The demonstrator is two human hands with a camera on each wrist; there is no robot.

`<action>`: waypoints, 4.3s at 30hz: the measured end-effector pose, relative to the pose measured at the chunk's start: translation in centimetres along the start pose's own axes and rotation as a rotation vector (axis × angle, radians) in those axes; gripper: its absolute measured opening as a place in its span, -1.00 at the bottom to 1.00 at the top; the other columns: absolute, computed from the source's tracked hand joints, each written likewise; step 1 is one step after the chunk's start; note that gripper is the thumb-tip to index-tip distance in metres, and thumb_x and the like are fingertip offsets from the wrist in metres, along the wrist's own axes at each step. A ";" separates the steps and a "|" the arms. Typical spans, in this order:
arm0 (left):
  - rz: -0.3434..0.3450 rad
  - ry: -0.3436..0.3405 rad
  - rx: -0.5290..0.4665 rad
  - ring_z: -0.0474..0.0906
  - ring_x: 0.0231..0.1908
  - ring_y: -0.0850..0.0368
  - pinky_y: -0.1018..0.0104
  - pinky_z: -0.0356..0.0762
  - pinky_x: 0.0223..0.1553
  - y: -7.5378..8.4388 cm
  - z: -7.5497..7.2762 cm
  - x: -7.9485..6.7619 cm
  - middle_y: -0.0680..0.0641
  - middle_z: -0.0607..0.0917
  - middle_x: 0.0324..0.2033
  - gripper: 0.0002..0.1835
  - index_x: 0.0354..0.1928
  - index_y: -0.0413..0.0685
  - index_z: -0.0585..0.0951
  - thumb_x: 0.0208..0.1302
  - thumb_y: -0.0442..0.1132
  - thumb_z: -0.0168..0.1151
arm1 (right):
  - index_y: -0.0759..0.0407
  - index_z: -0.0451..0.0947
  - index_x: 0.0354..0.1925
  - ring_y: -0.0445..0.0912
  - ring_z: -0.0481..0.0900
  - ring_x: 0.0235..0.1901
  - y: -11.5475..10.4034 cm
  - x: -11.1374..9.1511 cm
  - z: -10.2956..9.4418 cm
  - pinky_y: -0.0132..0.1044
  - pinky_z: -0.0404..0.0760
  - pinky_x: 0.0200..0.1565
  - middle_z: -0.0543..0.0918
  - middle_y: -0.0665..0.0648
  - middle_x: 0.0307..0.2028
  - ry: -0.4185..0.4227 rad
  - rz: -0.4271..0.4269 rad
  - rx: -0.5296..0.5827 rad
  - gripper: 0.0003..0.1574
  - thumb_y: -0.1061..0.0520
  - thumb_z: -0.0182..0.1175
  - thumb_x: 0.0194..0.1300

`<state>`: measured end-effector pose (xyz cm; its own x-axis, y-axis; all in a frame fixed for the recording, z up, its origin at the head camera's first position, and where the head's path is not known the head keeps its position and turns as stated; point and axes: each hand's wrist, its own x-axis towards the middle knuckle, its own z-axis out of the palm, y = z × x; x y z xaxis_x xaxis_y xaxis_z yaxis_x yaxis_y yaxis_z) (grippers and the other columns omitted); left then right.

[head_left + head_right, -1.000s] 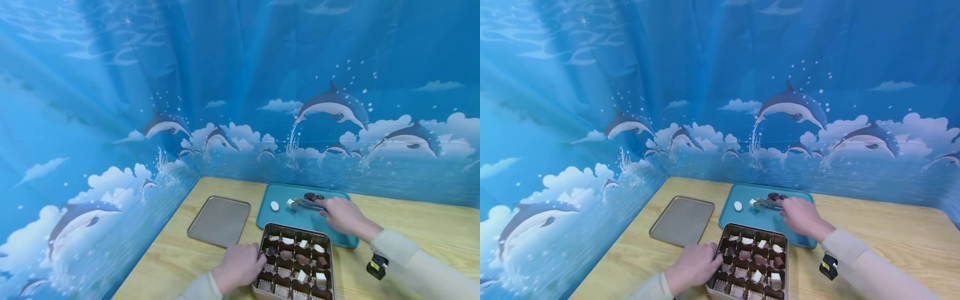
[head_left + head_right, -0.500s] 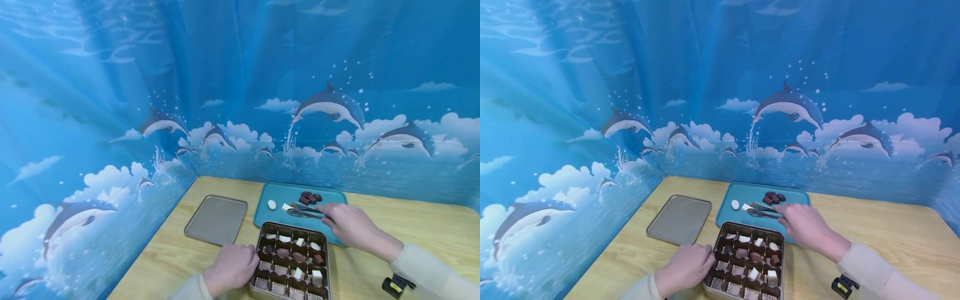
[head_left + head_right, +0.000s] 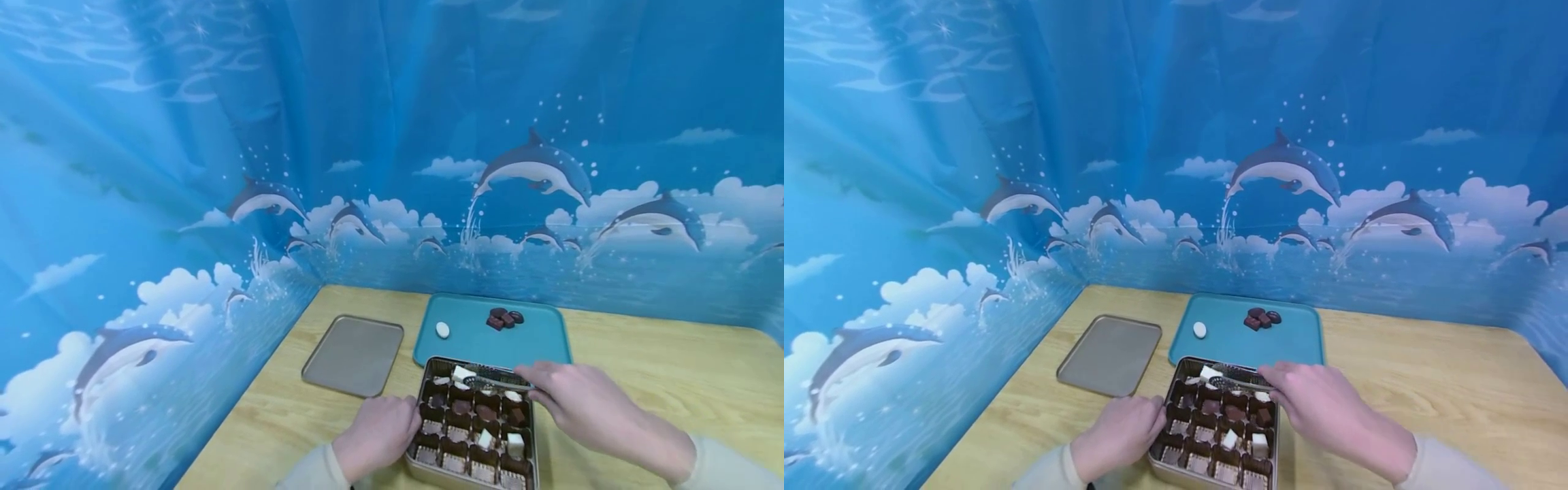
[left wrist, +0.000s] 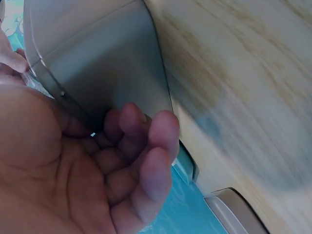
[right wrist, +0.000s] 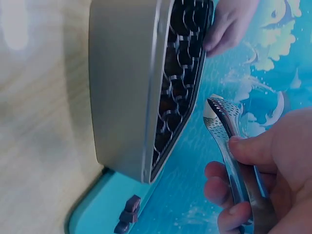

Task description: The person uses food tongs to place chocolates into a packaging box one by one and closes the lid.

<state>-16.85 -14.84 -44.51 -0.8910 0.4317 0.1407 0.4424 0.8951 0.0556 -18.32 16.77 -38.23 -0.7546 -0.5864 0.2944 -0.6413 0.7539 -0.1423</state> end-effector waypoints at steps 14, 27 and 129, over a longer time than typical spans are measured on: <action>0.003 -0.023 0.011 0.26 -0.72 0.28 0.41 0.26 -0.69 -0.1 0.2 0.4 0.14 0.38 -0.69 -0.69 -0.47 0.02 0.52 0.49 -0.12 0.01 | 0.04 0.65 0.14 -0.09 0.76 -0.31 -1.6 -2.3 1.6 -0.16 0.73 -0.28 0.78 0.07 -0.07 -0.071 -0.009 0.031 -0.53 0.10 0.36 0.25; -0.003 -0.009 0.014 0.37 -0.70 0.20 0.34 0.32 -0.67 -0.2 0.3 0.5 0.10 0.46 -0.68 -0.68 -0.46 0.02 0.53 0.51 -0.11 -0.02 | 0.11 0.63 0.15 -0.32 0.63 -0.41 -2.1 -2.2 2.3 -0.27 0.70 -0.32 0.76 0.00 -0.14 -0.103 -0.086 0.074 -0.49 0.09 0.37 0.22; -0.055 -0.003 0.000 0.38 -0.69 0.18 0.30 0.32 -0.65 -0.1 0.9 0.6 0.08 0.44 -0.69 -0.59 -0.47 0.04 0.51 0.57 -0.02 -0.13 | 0.29 0.61 0.15 -0.16 0.61 -0.56 2.1 12.0 2.5 -0.20 0.68 -0.39 0.76 0.28 -0.09 -0.251 0.076 0.019 -0.62 0.24 0.21 0.40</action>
<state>-17.52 -14.53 -45.29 -0.9144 0.3818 0.1346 0.3924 0.9176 0.0630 -29.08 10.51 -37.36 -0.8099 -0.5852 0.0387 -0.5822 0.7944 -0.1731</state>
